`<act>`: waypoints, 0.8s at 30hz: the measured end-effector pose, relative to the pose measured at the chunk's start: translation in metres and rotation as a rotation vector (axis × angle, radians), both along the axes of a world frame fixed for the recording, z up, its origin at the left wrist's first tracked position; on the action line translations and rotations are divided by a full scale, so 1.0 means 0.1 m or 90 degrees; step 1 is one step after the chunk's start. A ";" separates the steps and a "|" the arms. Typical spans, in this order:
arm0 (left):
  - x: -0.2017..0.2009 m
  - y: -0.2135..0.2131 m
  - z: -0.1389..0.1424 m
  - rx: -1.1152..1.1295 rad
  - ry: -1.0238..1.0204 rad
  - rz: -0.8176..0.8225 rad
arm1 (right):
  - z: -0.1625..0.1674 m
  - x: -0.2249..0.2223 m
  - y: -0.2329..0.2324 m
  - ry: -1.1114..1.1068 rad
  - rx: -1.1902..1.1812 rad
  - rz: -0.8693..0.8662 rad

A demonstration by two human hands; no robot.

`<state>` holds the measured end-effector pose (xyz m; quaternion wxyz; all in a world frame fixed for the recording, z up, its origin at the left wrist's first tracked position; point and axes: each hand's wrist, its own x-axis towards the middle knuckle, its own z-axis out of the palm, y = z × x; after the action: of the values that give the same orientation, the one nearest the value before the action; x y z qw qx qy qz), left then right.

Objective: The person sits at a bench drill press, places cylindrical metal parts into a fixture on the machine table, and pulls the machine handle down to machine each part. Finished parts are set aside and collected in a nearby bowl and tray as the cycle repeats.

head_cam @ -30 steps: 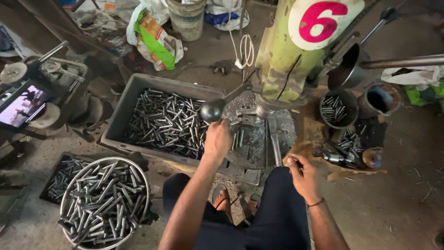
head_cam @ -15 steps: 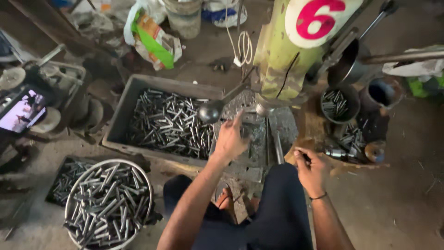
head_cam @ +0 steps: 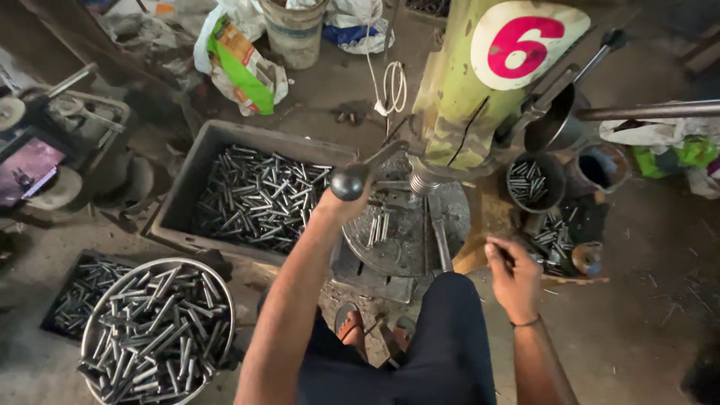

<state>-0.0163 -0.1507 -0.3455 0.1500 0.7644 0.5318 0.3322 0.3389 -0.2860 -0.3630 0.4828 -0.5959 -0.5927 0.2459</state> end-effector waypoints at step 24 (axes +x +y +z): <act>-0.16 -0.44 0.08 -0.325 -0.140 0.169 | -0.25 0.01 0.02 -0.026 0.116 0.005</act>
<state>-0.0322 -0.1946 -0.3371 0.3492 0.5857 0.6736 0.2851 0.3401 -0.2837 -0.3883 0.5221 -0.5522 -0.6244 0.1808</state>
